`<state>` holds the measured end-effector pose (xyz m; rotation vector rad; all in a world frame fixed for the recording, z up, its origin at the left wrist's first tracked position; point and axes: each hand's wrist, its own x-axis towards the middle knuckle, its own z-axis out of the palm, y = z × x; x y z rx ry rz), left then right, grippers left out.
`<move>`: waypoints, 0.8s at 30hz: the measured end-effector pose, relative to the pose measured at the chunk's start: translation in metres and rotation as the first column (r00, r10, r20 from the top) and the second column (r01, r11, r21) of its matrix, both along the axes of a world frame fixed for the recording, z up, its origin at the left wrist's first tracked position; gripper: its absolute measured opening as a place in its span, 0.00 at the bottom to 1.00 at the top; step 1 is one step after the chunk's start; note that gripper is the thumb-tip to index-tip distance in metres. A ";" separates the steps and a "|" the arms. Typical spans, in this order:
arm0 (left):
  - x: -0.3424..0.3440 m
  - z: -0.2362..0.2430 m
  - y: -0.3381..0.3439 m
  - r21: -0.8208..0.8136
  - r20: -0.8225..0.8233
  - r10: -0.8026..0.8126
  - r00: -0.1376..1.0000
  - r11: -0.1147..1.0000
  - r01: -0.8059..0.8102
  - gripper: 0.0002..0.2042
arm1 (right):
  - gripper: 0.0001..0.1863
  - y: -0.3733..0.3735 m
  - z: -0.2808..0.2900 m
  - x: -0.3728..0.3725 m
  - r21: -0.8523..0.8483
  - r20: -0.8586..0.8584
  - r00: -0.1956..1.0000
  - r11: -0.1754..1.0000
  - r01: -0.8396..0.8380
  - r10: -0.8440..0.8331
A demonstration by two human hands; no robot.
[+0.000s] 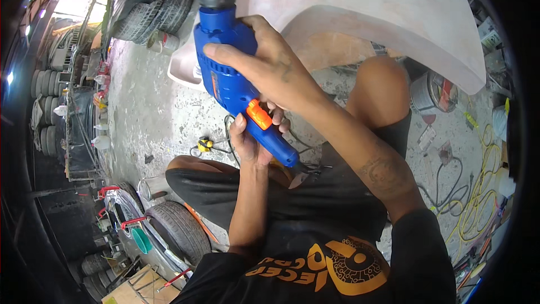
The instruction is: Using a grinder and electric drill to refine and modify a fiberglass or plastic car body part.
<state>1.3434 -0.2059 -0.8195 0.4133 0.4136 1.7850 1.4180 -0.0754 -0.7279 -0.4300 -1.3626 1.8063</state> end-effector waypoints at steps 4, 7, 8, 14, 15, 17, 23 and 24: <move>0.000 0.010 0.006 0.178 0.027 -0.174 0.984 0.970 0.167 0.39 | 0.27 0.014 -0.009 -0.012 -0.232 -0.359 0.919 0.938 -0.258 0.165; -0.004 0.027 0.006 0.169 -0.234 -0.238 0.942 0.945 0.281 0.29 | 0.22 0.015 -0.005 -0.012 -0.349 -0.497 0.855 0.869 -0.351 0.145; 0.000 0.032 0.004 0.182 -0.240 -0.242 0.940 0.940 0.289 0.29 | 0.21 0.016 -0.004 -0.011 -0.387 -0.528 0.840 0.845 -0.369 0.125; 0.017 0.048 -0.013 -0.162 -0.391 -0.021 0.920 0.986 -0.046 0.18 | 0.27 0.007 0.003 -0.002 -0.375 -0.499 0.854 0.852 -0.365 0.146; 0.018 0.045 -0.014 -0.147 -0.393 -0.026 0.919 0.989 -0.034 0.18 | 0.27 0.008 0.001 -0.003 -0.360 -0.491 0.857 0.859 -0.364 0.158; 0.018 0.041 -0.017 -0.155 -0.306 -0.019 0.952 0.987 -0.031 0.16 | 0.28 0.005 0.002 -0.002 -0.354 -0.494 0.852 0.854 -0.381 0.175; 0.027 0.049 -0.015 -0.209 -0.421 0.017 0.907 0.971 -0.115 0.11 | 0.30 0.006 0.004 0.000 -0.324 -0.465 0.861 0.867 -0.380 0.204; 0.027 0.049 -0.015 -0.209 -0.422 0.019 0.907 0.971 -0.117 0.11 | 0.30 0.006 0.005 -0.001 -0.323 -0.466 0.861 0.866 -0.382 0.206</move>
